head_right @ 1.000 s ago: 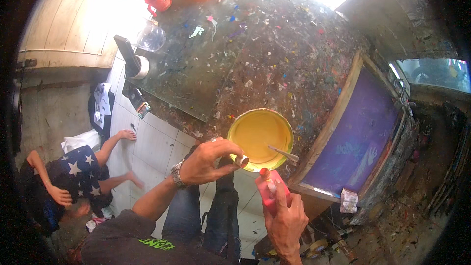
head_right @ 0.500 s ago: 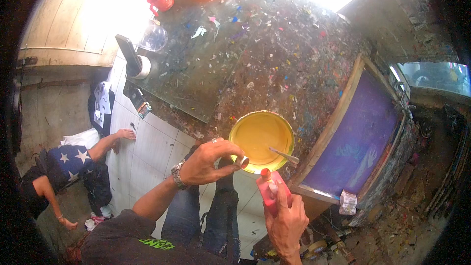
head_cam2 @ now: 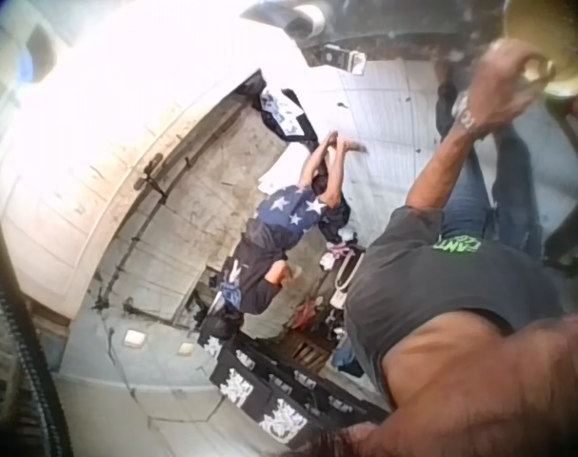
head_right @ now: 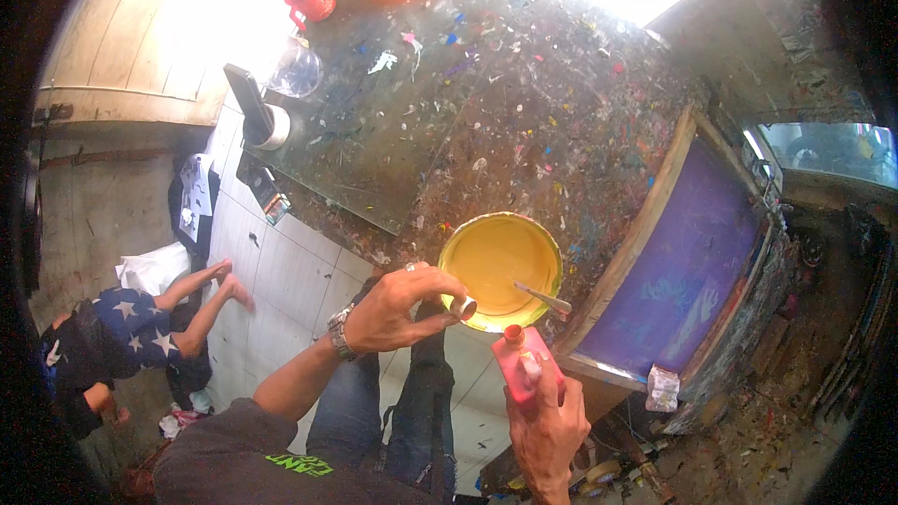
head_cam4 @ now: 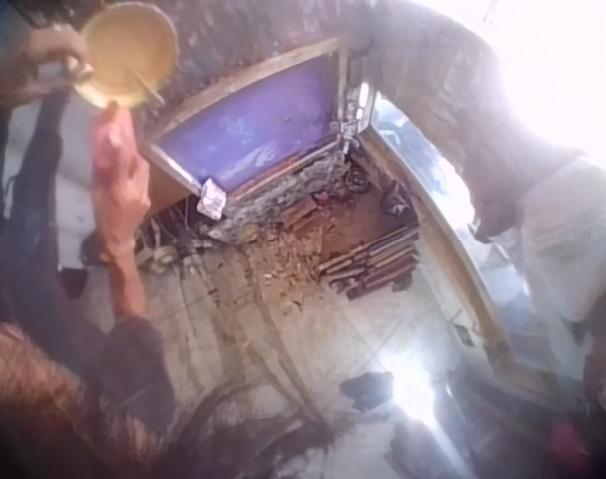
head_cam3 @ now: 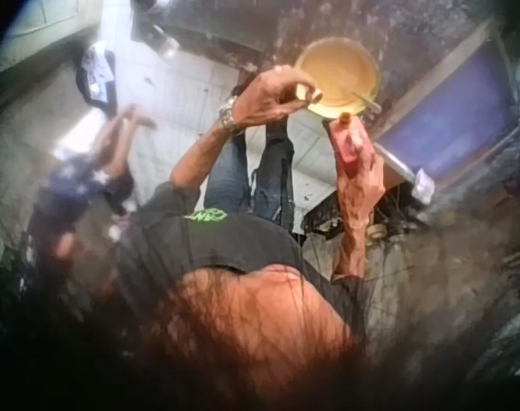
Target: The person mixes yellow ink in a container by hand using a stirring tool, adds red liquid from a bottle, and continues to stir the mixture at a workshop station.
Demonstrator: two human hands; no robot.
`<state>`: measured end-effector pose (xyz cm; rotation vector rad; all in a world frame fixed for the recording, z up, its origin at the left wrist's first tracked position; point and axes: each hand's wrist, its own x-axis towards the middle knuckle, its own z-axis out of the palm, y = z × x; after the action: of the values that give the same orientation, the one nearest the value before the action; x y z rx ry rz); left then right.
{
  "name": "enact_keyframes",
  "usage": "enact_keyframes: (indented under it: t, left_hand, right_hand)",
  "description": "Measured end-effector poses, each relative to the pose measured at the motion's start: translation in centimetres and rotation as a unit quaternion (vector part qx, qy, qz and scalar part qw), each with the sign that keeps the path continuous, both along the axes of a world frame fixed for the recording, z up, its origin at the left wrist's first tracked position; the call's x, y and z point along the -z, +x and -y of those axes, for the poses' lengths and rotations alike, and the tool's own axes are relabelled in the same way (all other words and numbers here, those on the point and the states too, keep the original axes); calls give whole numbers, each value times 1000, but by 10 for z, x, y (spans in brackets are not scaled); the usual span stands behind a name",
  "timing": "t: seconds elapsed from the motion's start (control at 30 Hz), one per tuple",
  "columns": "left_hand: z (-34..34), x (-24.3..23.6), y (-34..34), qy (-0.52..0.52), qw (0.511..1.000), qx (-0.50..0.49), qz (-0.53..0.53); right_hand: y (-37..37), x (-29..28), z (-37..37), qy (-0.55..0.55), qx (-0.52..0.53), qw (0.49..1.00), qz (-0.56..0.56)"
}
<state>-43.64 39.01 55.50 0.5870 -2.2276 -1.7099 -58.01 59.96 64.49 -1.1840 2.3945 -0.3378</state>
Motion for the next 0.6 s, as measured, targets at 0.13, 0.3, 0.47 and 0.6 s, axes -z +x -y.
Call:
enact_keyframes:
  t: [0.13, 0.3, 0.47, 0.6]
  left_hand:
    - [0, 0, 1, -2, 1000, -1, 0]
    - [0, -3, 3, 38, 999, -8, 27]
    - [3, -1, 6, 14, 1000, -23, 8]
    - [0, 1, 11, 31, 999, -21, 21]
  right_hand:
    - [-1, 0, -1, -1, -7, 1000, -5]
    - [-2, 3, 12, 0, -12, 1000, 2]
    - [-2, 32, 15, 16, -15, 999, -28]
    - [-1, 27, 5, -3, -10, 1000, -30]
